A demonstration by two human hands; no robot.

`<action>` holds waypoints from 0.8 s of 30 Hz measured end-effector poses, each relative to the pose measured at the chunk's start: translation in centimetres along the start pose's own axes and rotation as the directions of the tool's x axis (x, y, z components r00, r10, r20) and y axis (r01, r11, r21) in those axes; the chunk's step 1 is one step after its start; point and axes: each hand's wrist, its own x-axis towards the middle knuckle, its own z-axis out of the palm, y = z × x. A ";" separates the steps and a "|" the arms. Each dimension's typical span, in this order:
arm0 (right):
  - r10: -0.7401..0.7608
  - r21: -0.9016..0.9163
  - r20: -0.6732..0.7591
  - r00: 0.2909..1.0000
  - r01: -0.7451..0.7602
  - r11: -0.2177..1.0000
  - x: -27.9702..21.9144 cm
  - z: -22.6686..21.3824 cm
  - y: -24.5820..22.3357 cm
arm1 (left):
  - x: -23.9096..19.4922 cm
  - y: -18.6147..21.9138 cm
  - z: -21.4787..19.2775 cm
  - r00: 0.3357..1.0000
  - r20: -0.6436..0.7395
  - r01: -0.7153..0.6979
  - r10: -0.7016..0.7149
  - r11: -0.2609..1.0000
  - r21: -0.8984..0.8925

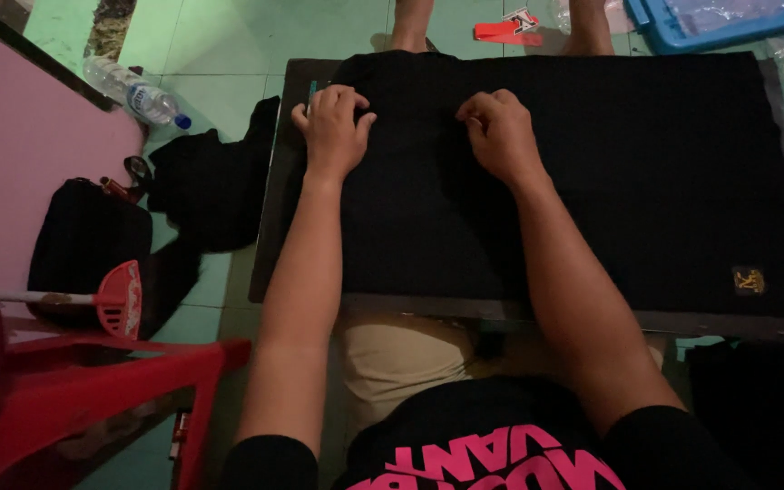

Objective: The person folds a black piece of clothing on a low table. They smooth the fabric, fold it in half lengthwise, then fold it again to create a compact rectangular shape.

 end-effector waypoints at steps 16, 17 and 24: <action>-0.110 -0.032 -0.040 0.993 0.109 0.994 0.1 0.8 1.2 | 0.6 0.2 -2.5 0.994 0.084 -0.038 0.070 0.941 -0.335; -0.127 0.003 -0.076 0.989 0.128 0.992 0.1 0.9 1.4 | 0.5 0.2 -2.9 0.989 0.119 -0.039 0.087 0.932 -0.360; -0.054 -0.065 -0.013 0.998 0.053 0.996 -0.4 0.5 0.9 | 0.1 -0.6 -3.9 0.952 0.265 -0.081 0.154 0.960 -0.267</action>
